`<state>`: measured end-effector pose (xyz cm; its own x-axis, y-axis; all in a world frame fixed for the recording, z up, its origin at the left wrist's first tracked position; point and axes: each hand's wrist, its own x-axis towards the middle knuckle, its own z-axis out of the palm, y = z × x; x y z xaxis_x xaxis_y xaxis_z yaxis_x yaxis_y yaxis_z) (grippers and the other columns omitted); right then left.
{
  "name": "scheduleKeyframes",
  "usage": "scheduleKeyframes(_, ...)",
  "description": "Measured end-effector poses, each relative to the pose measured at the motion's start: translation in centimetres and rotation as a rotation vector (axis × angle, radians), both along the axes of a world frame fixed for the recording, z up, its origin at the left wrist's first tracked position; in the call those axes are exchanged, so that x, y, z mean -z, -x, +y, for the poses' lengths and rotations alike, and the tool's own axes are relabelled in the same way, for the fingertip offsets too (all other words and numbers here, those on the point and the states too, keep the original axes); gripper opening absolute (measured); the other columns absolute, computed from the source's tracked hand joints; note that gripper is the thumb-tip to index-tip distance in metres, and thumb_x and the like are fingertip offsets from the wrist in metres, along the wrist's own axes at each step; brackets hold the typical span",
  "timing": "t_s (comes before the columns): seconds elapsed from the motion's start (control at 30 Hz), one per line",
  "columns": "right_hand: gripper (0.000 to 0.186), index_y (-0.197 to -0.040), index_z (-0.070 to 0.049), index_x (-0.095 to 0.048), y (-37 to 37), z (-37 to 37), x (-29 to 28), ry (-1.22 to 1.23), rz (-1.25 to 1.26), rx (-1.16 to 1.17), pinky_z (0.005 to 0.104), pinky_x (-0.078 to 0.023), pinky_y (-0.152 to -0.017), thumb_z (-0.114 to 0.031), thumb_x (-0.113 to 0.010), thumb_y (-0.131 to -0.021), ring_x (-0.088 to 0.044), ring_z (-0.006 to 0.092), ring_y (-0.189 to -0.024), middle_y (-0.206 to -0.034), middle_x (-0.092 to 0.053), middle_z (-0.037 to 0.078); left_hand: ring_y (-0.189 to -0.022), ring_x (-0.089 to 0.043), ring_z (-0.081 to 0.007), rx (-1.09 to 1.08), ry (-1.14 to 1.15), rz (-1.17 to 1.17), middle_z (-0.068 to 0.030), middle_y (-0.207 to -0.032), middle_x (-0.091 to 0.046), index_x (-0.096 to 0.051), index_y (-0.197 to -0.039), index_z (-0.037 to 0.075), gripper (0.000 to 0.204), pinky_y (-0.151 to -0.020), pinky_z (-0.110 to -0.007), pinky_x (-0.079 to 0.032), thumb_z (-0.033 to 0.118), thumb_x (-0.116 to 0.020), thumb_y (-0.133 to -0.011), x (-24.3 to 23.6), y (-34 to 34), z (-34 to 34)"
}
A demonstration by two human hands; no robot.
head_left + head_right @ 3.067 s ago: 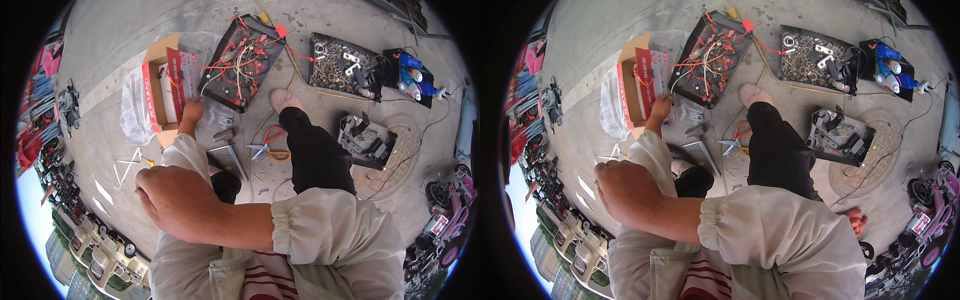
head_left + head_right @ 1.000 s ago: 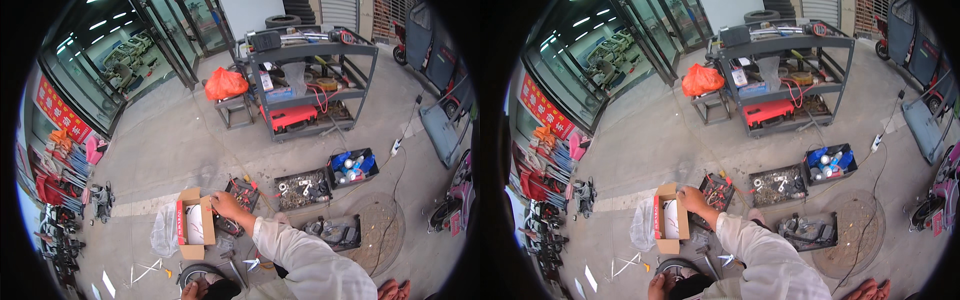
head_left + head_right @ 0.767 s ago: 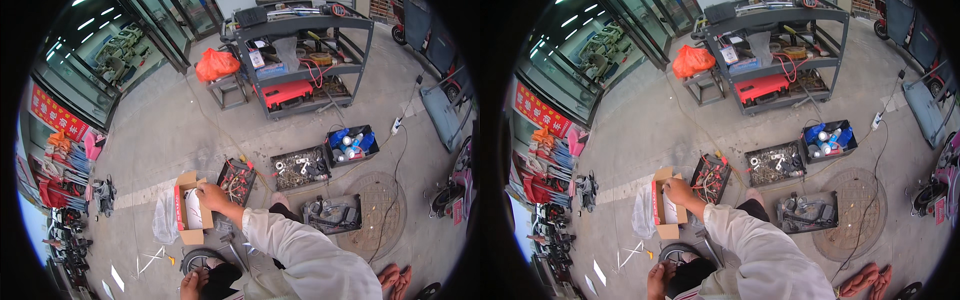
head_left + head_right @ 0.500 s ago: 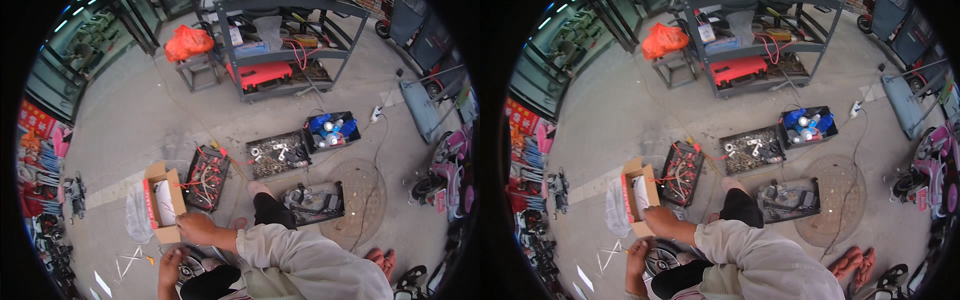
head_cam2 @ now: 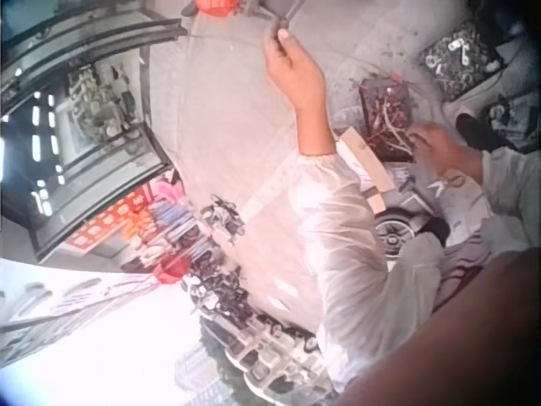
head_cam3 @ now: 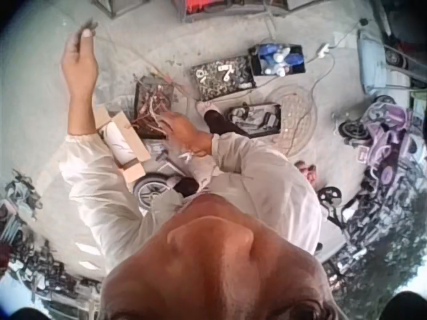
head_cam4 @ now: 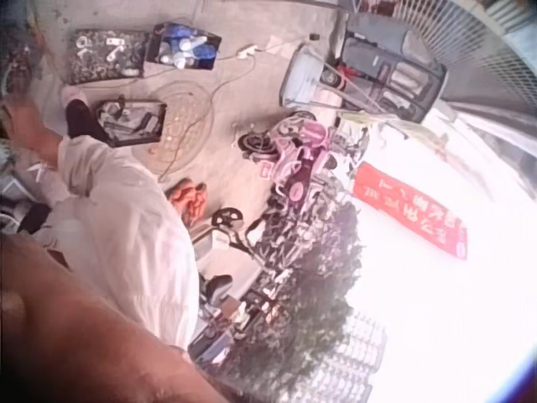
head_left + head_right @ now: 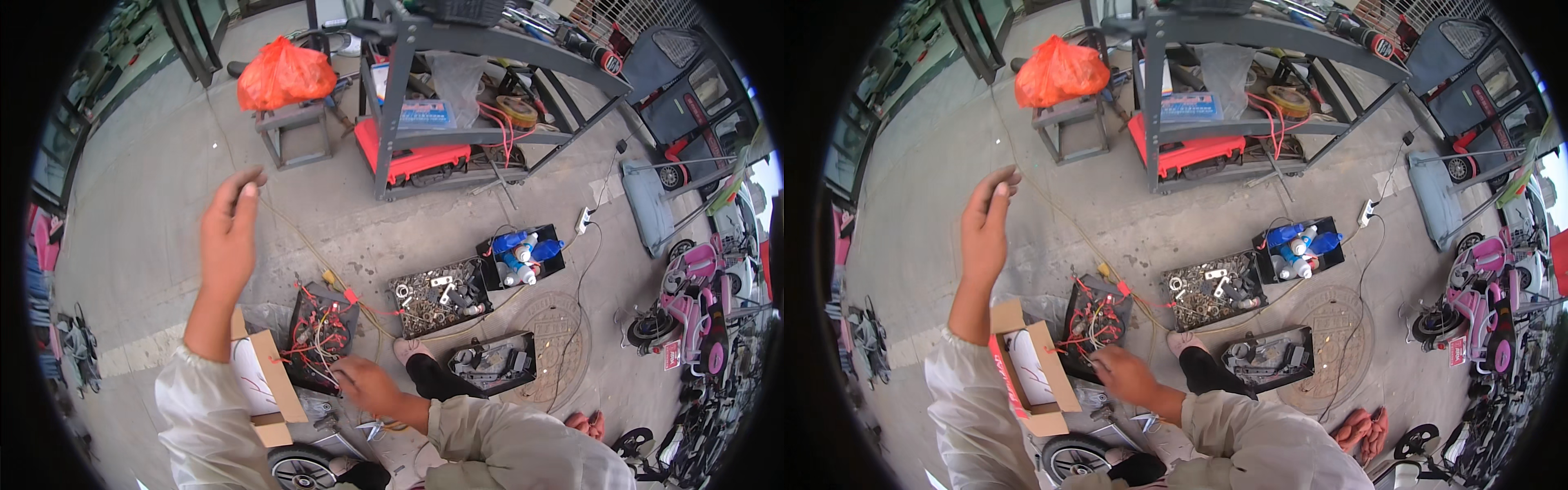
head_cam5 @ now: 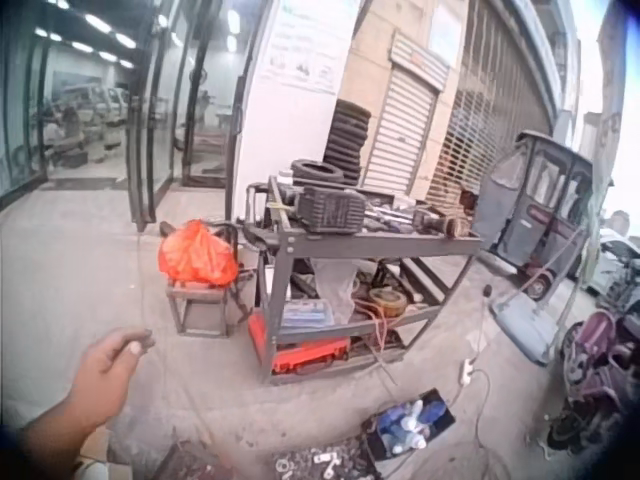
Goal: The person sits on the floor and uses wire cutters to strip the insulation from a green wire. They then twist the exposed strands and connect the wire to a small component. Finally, they pick up a wheel and inspect it.
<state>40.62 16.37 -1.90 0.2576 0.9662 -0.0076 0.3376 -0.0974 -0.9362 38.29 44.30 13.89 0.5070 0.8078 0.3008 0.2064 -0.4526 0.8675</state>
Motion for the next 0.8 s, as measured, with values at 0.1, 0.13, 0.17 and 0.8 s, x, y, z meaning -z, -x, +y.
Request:
scheduleKeyframes(0.1,0.018,-0.105,-0.005,-0.06,-3.5,-3.6,4.5,0.109,-0.024,0.217,0.041,-0.051,-0.077,-0.01,-0.057,-0.088,-0.061,0.037,-0.09,-0.098,-0.062,0.017,-0.106,-0.058,-0.0178,0.063,-0.016,-0.041,-0.0113,-0.115,-0.064,-0.057,-0.124,0.0,0.034,-0.095,-0.032,-0.043,0.022,-0.045,-0.101,-3.3,-7.7,2.9)
scheduleKeyframes(0.13,0.019,-0.107,-0.005,-0.06,-5.2,-5.4,4.8,0.164,0.034,0.303,0.0404,-0.052,-0.078,-0.009,-0.057,-0.088,-0.062,0.0376,-0.089,-0.1,-0.063,0.018,-0.108,-0.058,-0.0186,0.067,0.011,-0.056,-0.0122,-0.115,-0.065,-0.056,-0.125,0.0,0.034,-0.096,-0.032,-0.043,0.022,-0.045,-0.101,-4.8,-10.0,3.9)
scheduleKeyframes(0.17,0.02,-0.107,-0.005,-0.06,-8.3,-6.4,4.1,0.244,-0.066,0.319,0.0405,-0.052,-0.078,-0.008,-0.057,-0.088,-0.062,0.038,-0.09,-0.1,-0.063,0.018,-0.109,-0.058,-0.0194,0.067,0.049,-0.076,-0.0132,-0.115,-0.065,-0.056,-0.125,-0.001,0.034,-0.097,-0.032,-0.042,0.021,-0.046,-0.1,-5.9,-12.3,5.0)
scheduleKeyframes(0.8,0.018,-0.097,-0.003,-0.065,-63.1,38.0,-27.6,0.074,-1.241,0.182,0.0446,-0.048,-0.084,-0.009,-0.053,-0.084,-0.062,0.0349,-0.096,-0.094,-0.066,0.015,-0.105,-0.059,-0.0357,-0.382,-0.206,0.278,-0.0187,-0.114,-0.063,-0.055,-0.126,0.006,0.032,-0.089,-0.043,-0.044,0.016,-0.048,-0.096,-8.3,-33.4,15.7)
